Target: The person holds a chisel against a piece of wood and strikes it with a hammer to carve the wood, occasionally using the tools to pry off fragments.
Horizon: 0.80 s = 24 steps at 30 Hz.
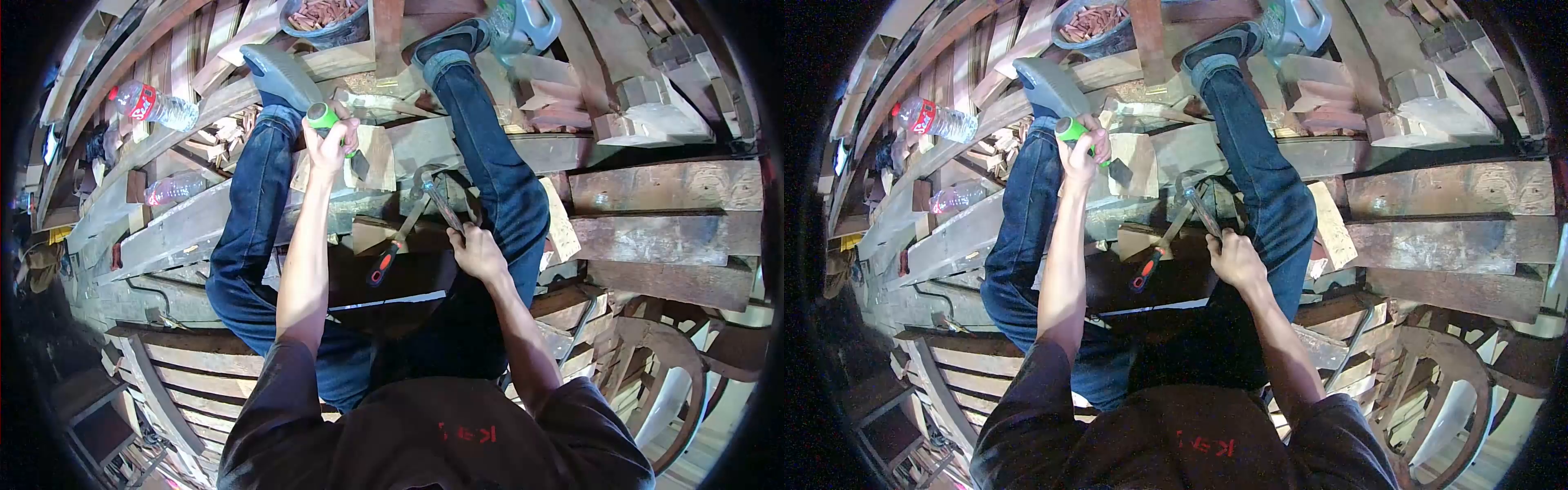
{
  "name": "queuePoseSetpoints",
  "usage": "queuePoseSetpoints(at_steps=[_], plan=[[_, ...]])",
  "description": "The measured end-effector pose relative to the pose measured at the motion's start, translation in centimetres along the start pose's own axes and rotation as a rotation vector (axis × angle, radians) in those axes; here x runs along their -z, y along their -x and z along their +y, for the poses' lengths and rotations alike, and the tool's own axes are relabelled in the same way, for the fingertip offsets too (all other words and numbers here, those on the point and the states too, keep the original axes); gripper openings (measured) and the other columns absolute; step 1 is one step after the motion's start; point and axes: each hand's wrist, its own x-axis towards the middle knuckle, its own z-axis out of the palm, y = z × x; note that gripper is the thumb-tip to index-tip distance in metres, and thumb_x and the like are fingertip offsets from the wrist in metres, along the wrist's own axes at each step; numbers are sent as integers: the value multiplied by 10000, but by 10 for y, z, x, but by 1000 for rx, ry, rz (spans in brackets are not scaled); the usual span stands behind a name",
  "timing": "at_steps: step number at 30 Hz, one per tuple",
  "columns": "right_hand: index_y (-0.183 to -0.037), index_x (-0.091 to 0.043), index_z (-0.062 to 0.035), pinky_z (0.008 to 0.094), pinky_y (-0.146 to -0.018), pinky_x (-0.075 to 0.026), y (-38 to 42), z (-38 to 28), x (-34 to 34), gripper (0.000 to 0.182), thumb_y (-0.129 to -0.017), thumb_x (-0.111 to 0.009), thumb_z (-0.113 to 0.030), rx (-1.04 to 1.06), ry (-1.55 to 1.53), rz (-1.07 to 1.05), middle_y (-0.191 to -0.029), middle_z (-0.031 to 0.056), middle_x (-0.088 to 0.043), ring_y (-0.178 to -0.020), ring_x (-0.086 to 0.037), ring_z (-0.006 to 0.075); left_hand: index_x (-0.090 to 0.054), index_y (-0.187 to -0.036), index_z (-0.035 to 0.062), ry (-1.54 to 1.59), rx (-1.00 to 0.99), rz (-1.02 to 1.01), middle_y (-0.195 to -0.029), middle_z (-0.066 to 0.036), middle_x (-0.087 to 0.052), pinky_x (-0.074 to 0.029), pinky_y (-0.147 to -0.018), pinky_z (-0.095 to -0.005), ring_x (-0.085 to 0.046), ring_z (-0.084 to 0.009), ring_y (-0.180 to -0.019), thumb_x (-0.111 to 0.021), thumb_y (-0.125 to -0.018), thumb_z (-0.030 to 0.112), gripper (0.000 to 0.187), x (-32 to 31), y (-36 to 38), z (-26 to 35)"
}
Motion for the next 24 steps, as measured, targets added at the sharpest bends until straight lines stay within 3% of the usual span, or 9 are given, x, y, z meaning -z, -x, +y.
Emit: queuePoseSetpoints(at_steps=[7,13,24], plan=[[-821,-605,68,553,-672,-509,1,-3,1,391,-936,-591,-306,-4,-23,28,-721,322,-611,-766,-643,478,-451,-637,1,15,-6,-25,-489,-27,-406,-258,-355,-254,-355,-97,-358,-578,-801,-28,210,-3,-2,0],[-903,-607,80,563,-699,-533,-1,-1,2,424,-955,-553,-337,-11,5,-41,-774,347,-629,-812,-647,497,-455,-680,8,-68,-16,-53,-519,-34,-406,-273,-366,-255,-352,-102,-378,-568,-806,22,170,-2,-1,-1],[-861,-598,82,559,-682,-536,1,-3,3,409,-950,-564,-315,19,-21,-2,-734,336,-622,-787,-646,495,-460,-688,2,-115,-10,-69,-520,-38,-413,-281,-362,-250,-354,-104,-382,-572,-805,43,167,-3,-1,-3]])
